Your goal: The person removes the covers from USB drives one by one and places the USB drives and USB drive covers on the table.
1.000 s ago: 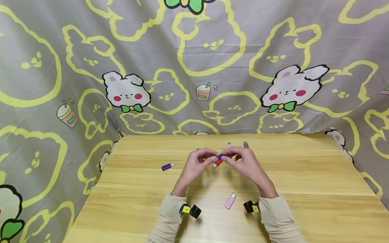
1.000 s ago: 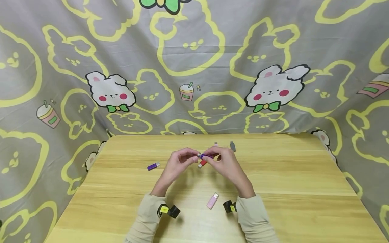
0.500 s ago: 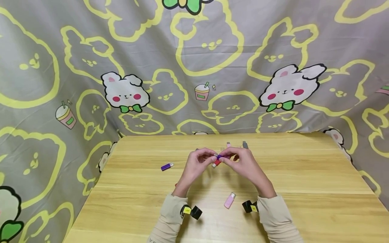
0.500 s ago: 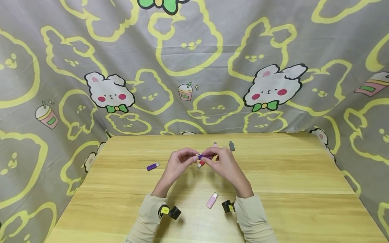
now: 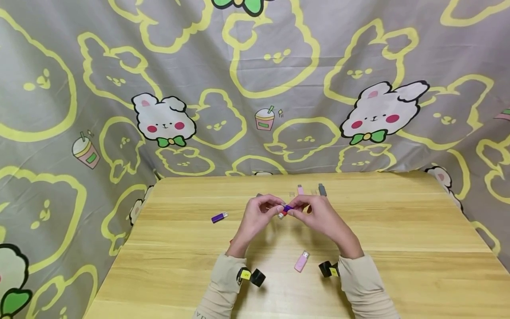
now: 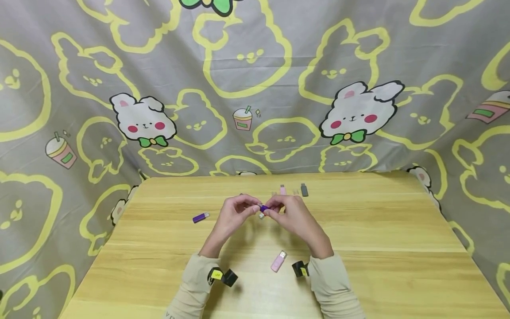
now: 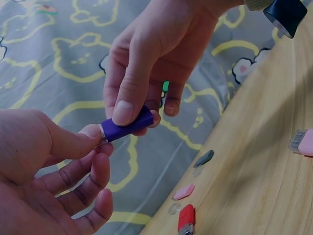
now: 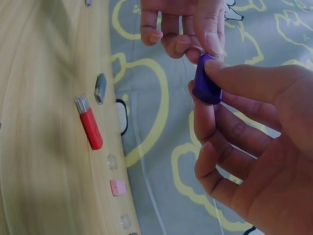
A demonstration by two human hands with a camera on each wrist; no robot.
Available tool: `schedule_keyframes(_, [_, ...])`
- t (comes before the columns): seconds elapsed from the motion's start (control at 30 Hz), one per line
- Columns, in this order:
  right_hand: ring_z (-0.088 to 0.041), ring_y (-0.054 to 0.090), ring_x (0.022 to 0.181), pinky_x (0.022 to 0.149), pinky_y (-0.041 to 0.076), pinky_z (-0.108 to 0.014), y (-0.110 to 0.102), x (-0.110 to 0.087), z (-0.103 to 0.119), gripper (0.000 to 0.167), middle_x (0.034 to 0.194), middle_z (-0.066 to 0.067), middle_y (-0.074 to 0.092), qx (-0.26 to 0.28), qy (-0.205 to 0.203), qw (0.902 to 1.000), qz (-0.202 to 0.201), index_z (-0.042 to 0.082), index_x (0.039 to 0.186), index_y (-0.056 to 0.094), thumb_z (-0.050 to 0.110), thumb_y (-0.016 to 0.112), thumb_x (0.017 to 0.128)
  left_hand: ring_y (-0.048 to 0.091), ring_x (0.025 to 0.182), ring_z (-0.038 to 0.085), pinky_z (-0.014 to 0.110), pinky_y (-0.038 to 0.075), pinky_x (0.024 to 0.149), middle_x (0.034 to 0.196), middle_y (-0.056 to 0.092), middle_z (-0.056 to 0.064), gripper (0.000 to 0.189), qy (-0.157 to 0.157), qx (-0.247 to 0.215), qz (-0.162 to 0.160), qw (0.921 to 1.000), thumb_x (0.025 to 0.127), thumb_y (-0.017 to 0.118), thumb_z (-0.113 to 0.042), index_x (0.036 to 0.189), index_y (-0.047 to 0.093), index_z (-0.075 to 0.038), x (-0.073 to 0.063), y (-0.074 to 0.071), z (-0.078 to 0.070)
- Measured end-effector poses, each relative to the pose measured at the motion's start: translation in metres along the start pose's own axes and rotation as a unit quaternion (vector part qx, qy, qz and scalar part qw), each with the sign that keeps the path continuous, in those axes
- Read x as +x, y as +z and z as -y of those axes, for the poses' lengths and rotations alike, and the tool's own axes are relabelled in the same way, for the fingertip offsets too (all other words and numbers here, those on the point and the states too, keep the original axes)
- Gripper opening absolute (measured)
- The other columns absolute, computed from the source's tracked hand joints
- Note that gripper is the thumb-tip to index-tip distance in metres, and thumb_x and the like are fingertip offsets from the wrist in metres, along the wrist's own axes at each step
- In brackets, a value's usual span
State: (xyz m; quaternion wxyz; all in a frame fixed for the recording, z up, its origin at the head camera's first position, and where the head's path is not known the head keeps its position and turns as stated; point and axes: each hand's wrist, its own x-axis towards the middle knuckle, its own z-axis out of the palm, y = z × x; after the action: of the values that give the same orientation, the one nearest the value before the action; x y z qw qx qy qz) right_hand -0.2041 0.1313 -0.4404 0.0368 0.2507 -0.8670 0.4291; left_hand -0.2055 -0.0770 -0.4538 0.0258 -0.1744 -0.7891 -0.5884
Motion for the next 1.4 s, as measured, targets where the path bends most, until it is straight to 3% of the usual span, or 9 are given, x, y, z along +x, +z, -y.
schedule_keyframes(0.2, [-0.009, 0.062, 0.076, 0.067, 0.051, -0.029, -0.002, 0.001, 0.0, 0.008, 0.082, 0.012, 0.069, 0.007, 0.004, 0.9999, 0.007, 0.013, 0.094, 0.078, 0.021, 0.079, 0.092, 0.066, 0.08, 0.022, 0.023, 0.052, 0.07, 0.091, 0.074, 0.011, 0.007, 0.004, 0.004, 0.006, 1.0, 0.092, 0.075, -0.001, 0.099, 0.077, -0.001, 0.001, -0.003, -0.001])
schedule_keyframes(0.53, [-0.011, 0.063, 0.077, 0.067, 0.053, -0.029, -0.007, 0.0, 0.002, 0.008, 0.083, 0.009, 0.071, 0.025, 0.006, 0.9994, 0.022, 0.012, 0.093, 0.077, 0.02, 0.079, 0.093, 0.068, 0.08, 0.038, 0.022, 0.052, 0.067, 0.092, 0.074, 0.014, 0.007, -0.006, -0.009, 0.006, 0.9999, 0.092, 0.075, -0.002, 0.098, 0.076, 0.002, 0.001, -0.007, -0.004])
schedule_keyframes(0.67, [-0.014, 0.062, 0.076, 0.066, 0.052, -0.028, -0.015, -0.002, -0.004, 0.006, 0.082, 0.006, 0.069, 0.019, 0.035, 0.9989, 0.026, 0.01, 0.092, 0.077, 0.015, 0.079, 0.092, 0.066, 0.077, 0.03, 0.024, 0.053, 0.066, 0.092, 0.074, 0.015, 0.009, -0.02, -0.026, -0.039, 0.9987, 0.093, 0.075, -0.003, 0.1, 0.076, 0.002, -0.001, -0.022, -0.004])
schedule_keyframes(0.73, [-0.015, 0.061, 0.076, 0.066, 0.052, -0.028, -0.021, -0.005, -0.008, 0.005, 0.082, 0.005, 0.068, 0.012, 0.056, 0.9982, 0.019, 0.009, 0.092, 0.076, 0.012, 0.079, 0.091, 0.065, 0.075, 0.03, 0.023, 0.053, 0.065, 0.091, 0.073, 0.016, 0.009, -0.027, -0.04, -0.073, 0.9962, 0.092, 0.075, -0.001, 0.1, 0.076, 0.003, -0.002, -0.032, -0.003])
schedule_keyframes(0.8, [-0.016, 0.061, 0.077, 0.067, 0.051, -0.029, -0.025, -0.007, -0.012, 0.004, 0.082, 0.003, 0.068, 0.011, 0.07, 0.9974, 0.009, 0.008, 0.093, 0.076, 0.01, 0.078, 0.091, 0.064, 0.075, 0.033, 0.022, 0.052, 0.065, 0.091, 0.073, 0.018, 0.009, -0.029, -0.05, -0.084, 0.9948, 0.092, 0.074, 0.001, 0.1, 0.076, 0.005, -0.002, -0.04, -0.002])
schedule_keyframes(1.03, [-0.018, 0.063, 0.082, 0.071, 0.051, -0.031, -0.009, 0.001, -0.018, 0.007, 0.086, -0.001, 0.07, 0.022, 0.087, 0.9959, -0.008, 0.004, 0.099, 0.075, 0.008, 0.075, 0.093, 0.064, 0.081, 0.041, 0.025, 0.054, 0.069, 0.098, 0.072, 0.026, 0.014, -0.033, -0.037, -0.039, 0.998, 0.096, 0.07, 0.001, 0.105, 0.072, 0.011, 0.002, -0.042, -0.002])
schedule_keyframes(1.17, [-0.018, 0.066, 0.079, 0.068, 0.053, -0.028, 0.01, 0.011, -0.025, 0.01, 0.087, -0.005, 0.072, 0.04, 0.133, 0.99, -0.023, -0.001, 0.097, 0.074, 0.008, 0.075, 0.093, 0.063, 0.078, 0.039, 0.028, 0.054, 0.068, 0.095, 0.071, 0.028, 0.012, -0.032, -0.039, -0.043, 0.9978, 0.094, 0.069, 0.005, 0.102, 0.071, 0.014, -0.003, -0.042, -0.017])
schedule_keyframes(1.27, [-0.02, 0.068, 0.078, 0.066, 0.055, -0.029, 0.018, 0.023, -0.031, 0.012, 0.087, -0.009, 0.073, 0.034, 0.16, 0.9855, -0.043, -0.002, 0.096, 0.075, 0.009, 0.076, 0.092, 0.062, 0.074, 0.028, 0.027, 0.052, 0.066, 0.093, 0.07, 0.028, 0.011, -0.028, -0.038, -0.043, 0.998, 0.094, 0.069, 0.006, 0.101, 0.071, 0.014, -0.008, -0.042, -0.029])
schedule_keyframes(1.4, [-0.021, 0.069, 0.074, 0.066, 0.052, -0.032, 0.019, 0.047, -0.034, 0.015, 0.083, -0.009, 0.075, -0.011, 0.195, 0.9787, -0.064, 0.0, 0.092, 0.076, 0.014, 0.08, 0.09, 0.059, 0.071, 0.012, 0.024, 0.05, 0.065, 0.093, 0.07, 0.028, 0.011, -0.027, -0.033, -0.038, 0.9983, 0.094, 0.07, 0.004, 0.101, 0.071, 0.013, -0.01, -0.041, -0.033])
